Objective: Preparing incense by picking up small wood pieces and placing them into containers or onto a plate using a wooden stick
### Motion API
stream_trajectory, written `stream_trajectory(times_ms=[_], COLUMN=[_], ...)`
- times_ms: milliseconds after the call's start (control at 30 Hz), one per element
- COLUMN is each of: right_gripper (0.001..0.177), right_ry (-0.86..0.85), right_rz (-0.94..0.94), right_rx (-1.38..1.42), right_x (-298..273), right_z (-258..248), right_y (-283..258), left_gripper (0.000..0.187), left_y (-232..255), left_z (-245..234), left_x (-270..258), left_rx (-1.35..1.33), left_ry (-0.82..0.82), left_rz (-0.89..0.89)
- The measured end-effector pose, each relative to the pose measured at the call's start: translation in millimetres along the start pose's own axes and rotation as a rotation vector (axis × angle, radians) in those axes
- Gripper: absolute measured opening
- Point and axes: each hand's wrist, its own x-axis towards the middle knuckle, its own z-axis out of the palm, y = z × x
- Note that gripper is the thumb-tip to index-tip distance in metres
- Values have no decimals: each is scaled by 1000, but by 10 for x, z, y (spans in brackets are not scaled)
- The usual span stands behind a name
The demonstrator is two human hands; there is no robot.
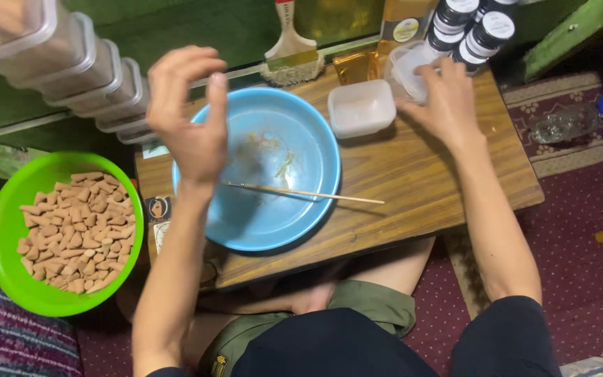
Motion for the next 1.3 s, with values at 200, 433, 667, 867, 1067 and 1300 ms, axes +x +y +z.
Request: stream_trajectory(times_ms=[200, 433, 667, 867, 1067, 1300], right_gripper=[68, 20, 27, 16, 13, 25], right_ry=[88, 61, -97, 34, 67, 8], right_rz=[-108, -561, -686, -756, -712, -757], right_rx=[-144, 458, 276, 368, 450, 306], right_x=[-32, -108, -66, -45, -69, -49], right_z=[67, -144, -127, -58, -1, -31], right_y=[101, -320, -452, -459, -414, -445], left_gripper=[9, 90, 89, 94, 102, 102], left_y=[-82, -326, -329, -357, -399, -398], left_z=[650, 1321, 1412, 1421, 1454, 1453], left_x=[-332, -646, -649, -600, -654, -671], left_rx=[-185, -137, -250, -292, -280, -286], left_ry=[-330, -875, -849, -847, -851, -832], left_rz=[-105, -98, -133, -170, -178, -191])
